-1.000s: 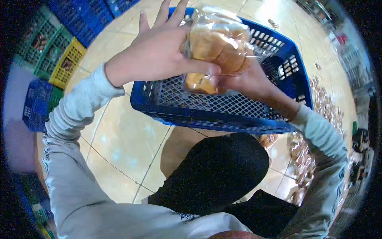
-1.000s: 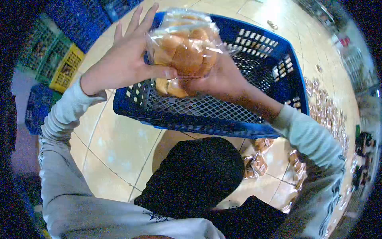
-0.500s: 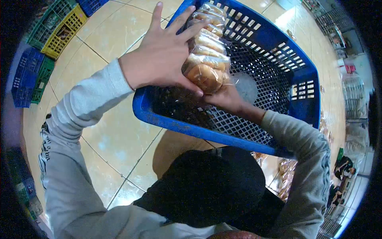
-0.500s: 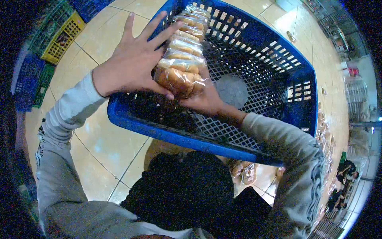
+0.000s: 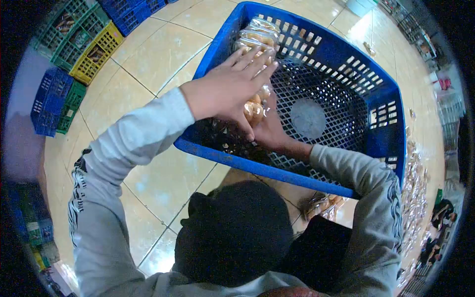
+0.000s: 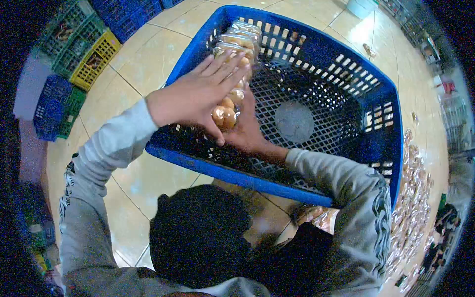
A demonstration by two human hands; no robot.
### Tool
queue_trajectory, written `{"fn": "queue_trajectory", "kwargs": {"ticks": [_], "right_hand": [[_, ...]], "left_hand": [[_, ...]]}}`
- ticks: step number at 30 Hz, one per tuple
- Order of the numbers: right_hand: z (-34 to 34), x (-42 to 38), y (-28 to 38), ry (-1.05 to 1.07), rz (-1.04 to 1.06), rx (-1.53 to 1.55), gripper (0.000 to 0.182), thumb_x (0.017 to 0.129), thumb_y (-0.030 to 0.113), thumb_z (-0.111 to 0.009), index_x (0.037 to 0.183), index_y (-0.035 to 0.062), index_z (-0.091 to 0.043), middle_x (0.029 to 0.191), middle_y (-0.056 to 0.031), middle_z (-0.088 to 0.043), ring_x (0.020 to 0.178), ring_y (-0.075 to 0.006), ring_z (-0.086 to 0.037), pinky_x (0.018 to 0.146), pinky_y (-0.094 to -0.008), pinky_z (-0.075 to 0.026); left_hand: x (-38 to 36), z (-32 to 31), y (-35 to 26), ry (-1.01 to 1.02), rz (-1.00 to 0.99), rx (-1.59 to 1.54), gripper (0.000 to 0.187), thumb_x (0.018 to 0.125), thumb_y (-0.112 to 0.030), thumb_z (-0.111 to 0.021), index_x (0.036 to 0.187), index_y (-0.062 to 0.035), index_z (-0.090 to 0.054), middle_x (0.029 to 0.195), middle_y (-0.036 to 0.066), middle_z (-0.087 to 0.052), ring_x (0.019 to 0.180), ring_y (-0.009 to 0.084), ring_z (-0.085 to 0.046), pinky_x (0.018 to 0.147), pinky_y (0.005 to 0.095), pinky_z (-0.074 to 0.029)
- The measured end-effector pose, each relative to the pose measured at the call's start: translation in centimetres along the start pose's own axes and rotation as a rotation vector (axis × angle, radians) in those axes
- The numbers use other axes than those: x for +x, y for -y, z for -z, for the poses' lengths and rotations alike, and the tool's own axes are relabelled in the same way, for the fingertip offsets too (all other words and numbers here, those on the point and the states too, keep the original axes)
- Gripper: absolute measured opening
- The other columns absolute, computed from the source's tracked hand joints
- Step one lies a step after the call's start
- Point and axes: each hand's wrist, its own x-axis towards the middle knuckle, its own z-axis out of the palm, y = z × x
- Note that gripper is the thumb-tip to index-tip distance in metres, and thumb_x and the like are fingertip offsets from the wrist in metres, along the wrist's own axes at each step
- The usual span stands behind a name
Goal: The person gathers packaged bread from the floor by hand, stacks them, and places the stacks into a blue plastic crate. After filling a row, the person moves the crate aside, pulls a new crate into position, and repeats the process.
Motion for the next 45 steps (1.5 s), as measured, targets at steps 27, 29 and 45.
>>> {"fn": "queue_trajectory", "kwargs": {"ticks": [27,29,45], "right_hand": [[0.5,-0.8,3.8,0.219,-0.435,0.429,0.144,0.054,0.034,-0.096,0.151,-0.0009,0.004,0.15,-0.0225,-0.027,0.141,-0.0318,-0.03,0.118,-0.0392,-0.028],[0.6,-0.7,3.8,0.202,-0.354,0.385,0.138,0.057,0.023,-0.096,0.152,0.0042,0.002,0.148,-0.0196,-0.033,0.139,-0.0292,-0.036,0.116,-0.0392,-0.033],[4.9,11.6,-3.4,-0.22,-0.238,0.839,0.075,0.093,0.047,-0.056,0.143,-0.0067,-0.039,0.123,-0.0283,-0.062,0.11,-0.0387,-0.065,0.096,-0.0406,-0.051]], "left_hand": [[1.4,-0.6,-0.2,0.235,0.164,0.02,0.126,0.071,-0.068,-0.073,0.155,0.001,-0.009,0.16,0.03,-0.013,0.149,0.0446,-0.012,0.118,0.0594,-0.016],[1.3,-0.5,-0.2,0.254,0.173,0.027,0.124,0.074,-0.067,-0.072,0.156,-0.0001,-0.007,0.161,0.029,-0.011,0.15,0.0441,-0.011,0.118,0.059,-0.015],[1.7,-0.5,-0.5,0.213,0.2,0.0,0.124,0.073,-0.072,-0.069,0.155,0.0013,-0.012,0.16,0.029,-0.012,0.15,0.0442,-0.009,0.118,0.0599,-0.015]]}}
